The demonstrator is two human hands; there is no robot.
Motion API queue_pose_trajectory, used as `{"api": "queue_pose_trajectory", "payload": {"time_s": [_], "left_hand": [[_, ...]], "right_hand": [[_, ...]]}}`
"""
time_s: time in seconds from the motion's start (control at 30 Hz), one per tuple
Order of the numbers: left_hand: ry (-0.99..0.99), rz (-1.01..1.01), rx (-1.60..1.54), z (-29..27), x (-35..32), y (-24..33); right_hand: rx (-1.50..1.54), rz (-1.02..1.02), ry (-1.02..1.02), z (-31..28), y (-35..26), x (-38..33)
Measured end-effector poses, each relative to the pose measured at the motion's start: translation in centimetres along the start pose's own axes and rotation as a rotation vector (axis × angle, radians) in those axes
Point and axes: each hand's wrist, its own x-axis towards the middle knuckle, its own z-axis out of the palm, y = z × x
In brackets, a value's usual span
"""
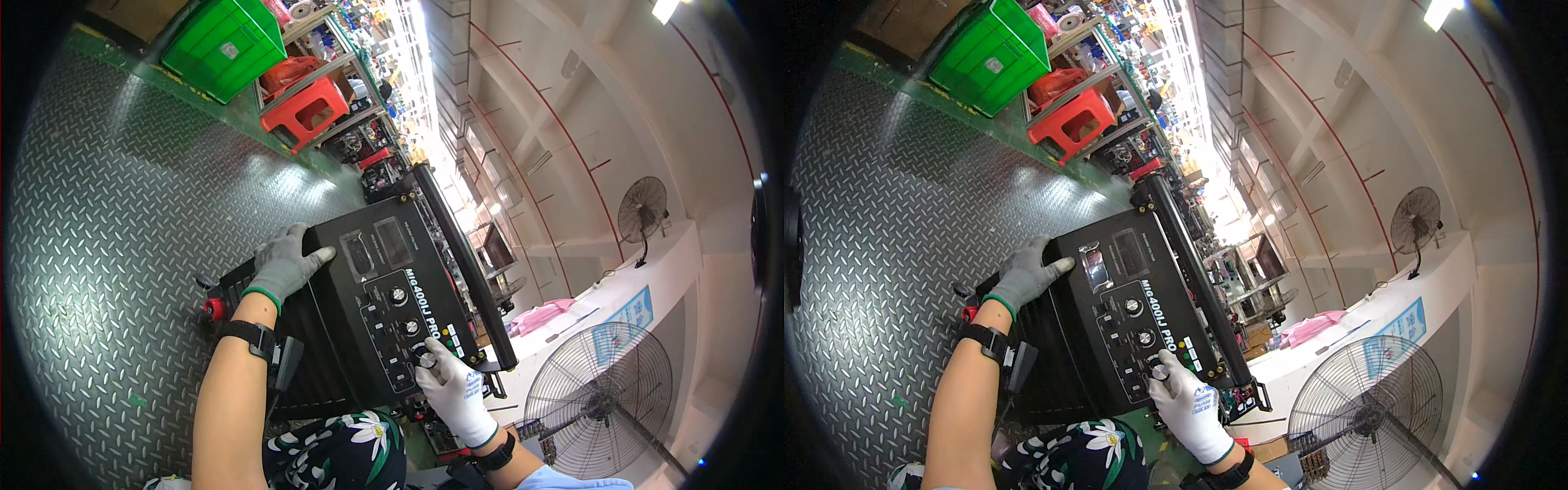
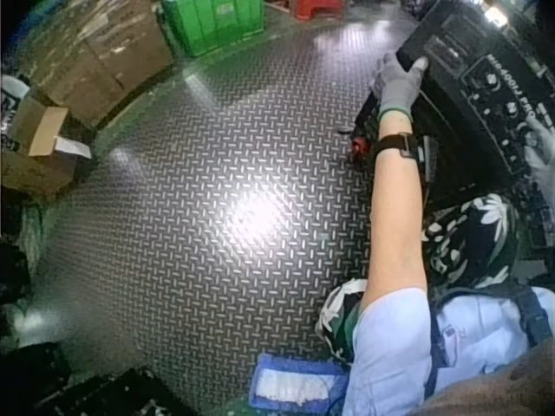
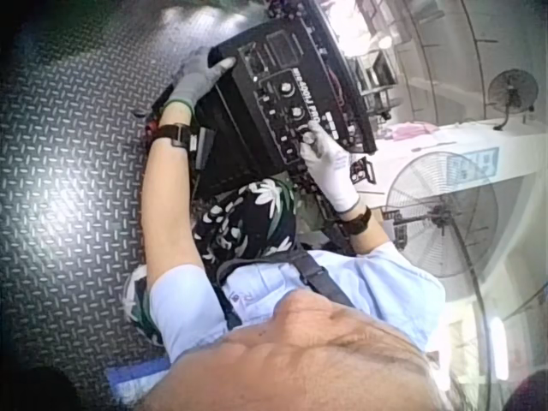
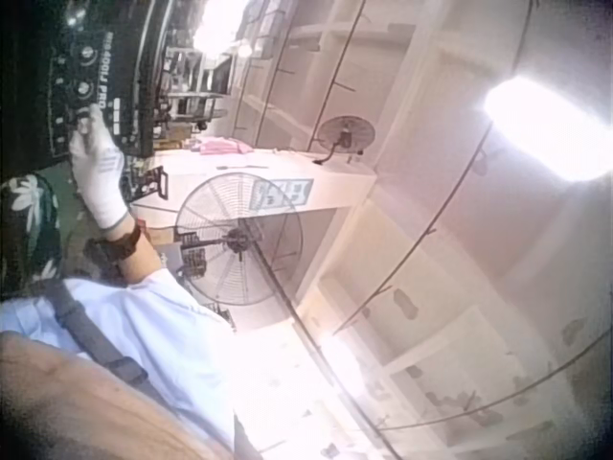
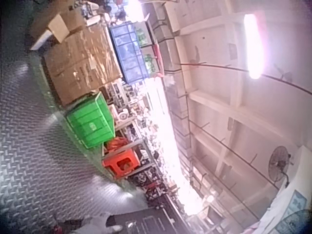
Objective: The recorder is assembling and wiring the internal components of a large industrial welding machine, including connecting wires to a circuit board and adjusting control knobs.
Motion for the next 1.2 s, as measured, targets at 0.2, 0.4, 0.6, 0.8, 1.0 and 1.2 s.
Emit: {"api": "queue_pose_trajectory", "payload": {"time_s": [0.2, 0.4, 0.6, 0.8, 1.0, 1.2], "left_hand": [[0.012, -0.056, 0.046, -0.2, -0.4, 0.7], [-0.031, -0.003, -0.010, -0.6, -0.4, 0.2], [0.016, -0.029, 0.001, 0.2, -0.2, 0.0], [0.010, -0.040, 0.022, 0.4, 0.1, -0.1], [0.000, -0.041, 0.040, 0.2, -0.1, 0.1], [-0.045, -0.082, 0.017, -0.2, -0.2, 0.5]], "right_hand": [[-0.001, 0.012, 0.036, 0.3, 0.2, 0.0], [0.161, 0.081, 0.045, -0.2, -0.4, -0.4], [0.480, 0.228, 0.043, -0.2, -0.4, -0.6], [0.242, 0.081, -0.002, 0.7, -0.1, -0.1], [0.097, 0.087, -0.055, 0.6, -0.1, 0.0], [0.082, 0.077, -0.017, 0.6, 0.1, -0.1]]}}
